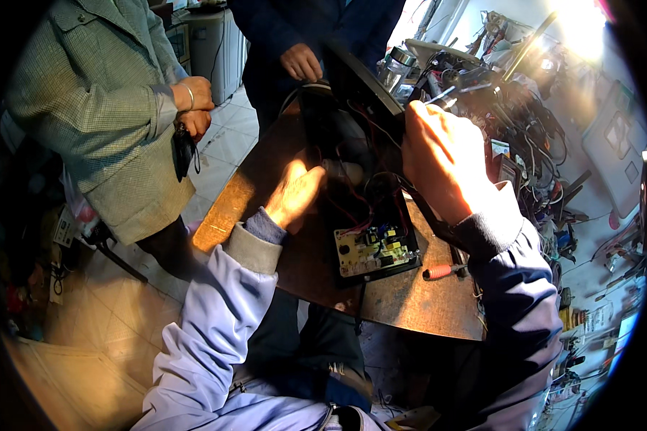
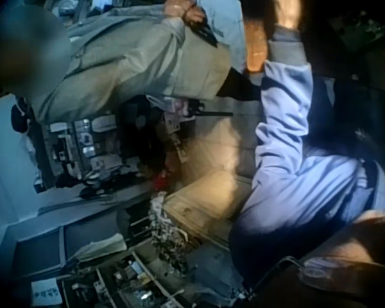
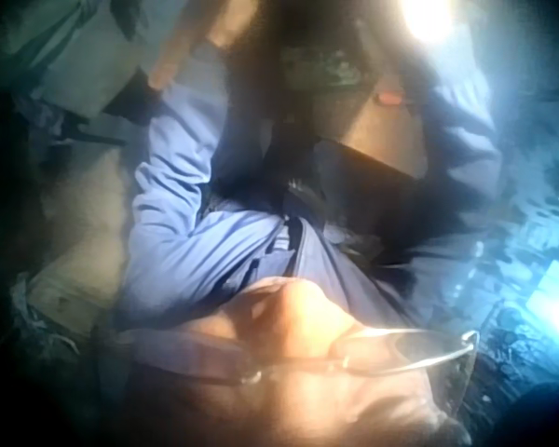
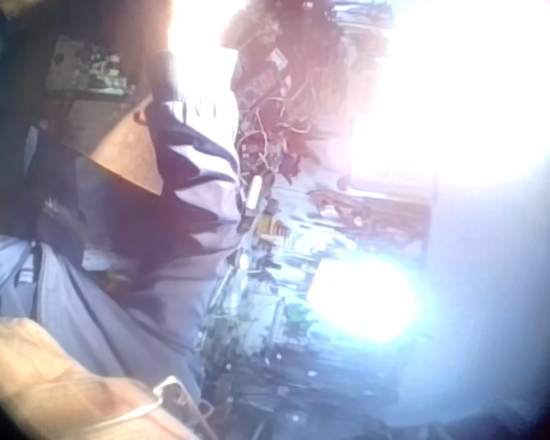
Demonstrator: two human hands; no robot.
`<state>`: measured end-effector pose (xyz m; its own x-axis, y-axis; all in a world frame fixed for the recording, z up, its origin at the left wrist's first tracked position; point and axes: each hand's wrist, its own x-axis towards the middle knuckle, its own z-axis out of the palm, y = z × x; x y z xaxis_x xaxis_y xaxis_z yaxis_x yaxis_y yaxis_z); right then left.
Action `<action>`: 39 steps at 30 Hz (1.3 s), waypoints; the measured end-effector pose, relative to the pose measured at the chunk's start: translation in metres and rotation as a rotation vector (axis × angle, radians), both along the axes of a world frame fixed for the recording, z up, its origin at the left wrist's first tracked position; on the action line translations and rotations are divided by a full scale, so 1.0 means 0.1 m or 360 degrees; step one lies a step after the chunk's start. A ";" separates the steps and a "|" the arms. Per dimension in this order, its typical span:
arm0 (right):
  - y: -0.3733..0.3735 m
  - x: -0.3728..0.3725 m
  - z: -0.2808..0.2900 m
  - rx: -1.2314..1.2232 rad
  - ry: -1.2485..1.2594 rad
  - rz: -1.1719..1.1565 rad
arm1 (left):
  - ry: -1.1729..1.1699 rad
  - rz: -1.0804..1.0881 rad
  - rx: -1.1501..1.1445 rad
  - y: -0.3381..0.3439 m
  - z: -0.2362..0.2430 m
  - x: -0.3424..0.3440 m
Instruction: The person disassembles a portable electric stove, removes the control panel and circuit board, and uses a screwdriver to adjust internal components. The person then reassembles the stove and continues to manipulate the circuit board.
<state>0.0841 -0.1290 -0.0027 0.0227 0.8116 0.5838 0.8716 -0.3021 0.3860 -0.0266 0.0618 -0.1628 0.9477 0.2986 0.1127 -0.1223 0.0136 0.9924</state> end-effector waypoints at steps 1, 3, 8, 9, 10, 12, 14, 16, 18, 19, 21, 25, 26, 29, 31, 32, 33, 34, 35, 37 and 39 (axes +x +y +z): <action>-0.04 -0.03 0.00 -0.0046 0.0022 -0.0057 | -0.0028 -0.0026 0.0003 -0.05 0.06 -0.02; -0.12 -0.07 -0.06 -0.0141 0.0001 -0.0180 | -0.0513 0.0007 -0.0207 -0.28 0.10 0.03; -0.24 -0.04 -0.35 -0.0067 -0.0359 0.0104 | -0.0426 -0.0063 -0.0481 -0.06 -0.33 0.10; -0.26 -0.02 -0.39 -0.0092 -0.0362 0.0165 | -0.0399 -0.0111 -0.0498 -0.03 -0.34 0.07; -0.33 0.02 -0.46 -0.0129 -0.0358 0.0195 | -0.0285 -0.0017 -0.0558 -0.09 -0.33 0.10; -0.45 0.08 -0.56 -0.0133 -0.0324 0.0262 | -0.0054 0.0178 -0.0668 -0.20 -0.24 0.14; -0.50 0.14 -0.65 -0.0079 -0.0330 0.0370 | -0.0054 0.0295 -0.0156 -0.12 -0.38 0.16; -0.56 0.19 -0.71 -0.0050 -0.0367 0.0452 | -0.0202 0.0262 0.0215 0.07 -0.75 0.23; -0.57 0.23 -0.80 -0.0011 -0.0413 0.0547 | -0.0306 0.0155 0.0199 0.14 -0.83 0.22; -0.61 0.27 -0.87 -0.0015 -0.0393 0.0569 | -0.0083 0.0164 -0.0133 -0.01 -0.56 0.15; -0.64 0.31 -0.94 0.0038 -0.0385 0.0580 | 0.0141 0.0209 -0.0345 -0.15 -0.25 0.01; -0.60 0.45 -1.17 0.0187 -0.0354 0.0677 | -0.0208 0.0124 0.0395 0.18 -0.66 0.06; -0.55 0.45 -1.17 0.0204 -0.0369 0.0718 | -0.0339 0.0190 0.0653 0.28 -0.73 0.04; -0.60 0.56 -1.26 0.0219 -0.0400 0.0713 | -0.0125 0.0071 -0.0045 0.15 -0.60 0.12; -0.59 0.64 -1.32 0.0198 -0.0403 0.0700 | 0.0070 0.0073 -0.0434 0.10 -0.50 0.10; -0.58 0.66 -1.33 0.0186 -0.0423 0.0688 | 0.0084 0.0118 -0.0370 0.10 -0.51 0.09; -0.58 0.68 -1.33 0.0152 -0.0350 0.0695 | 0.0099 0.0161 -0.0305 0.10 -0.52 0.09; -0.58 0.67 -1.31 0.0114 -0.0274 0.0702 | 0.0116 0.0192 -0.0283 0.11 -0.54 0.08; -0.58 0.66 -1.29 0.0076 -0.0197 0.0708 | 0.0108 0.0209 -0.0224 0.13 -0.55 0.08; -0.54 0.66 -1.27 0.0000 -0.0057 0.0729 | 0.0081 0.0246 -0.0100 0.17 -0.57 0.05; -0.54 0.66 -1.23 -0.0095 0.0052 0.0705 | 0.0041 0.0271 0.0117 0.22 -0.60 0.02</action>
<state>0.1497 -0.1831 -0.1262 -0.3169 0.7793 0.5406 0.9240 0.1251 0.3614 -0.0250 0.0840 -0.2230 0.8869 0.4470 0.1166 -0.0912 -0.0780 0.9928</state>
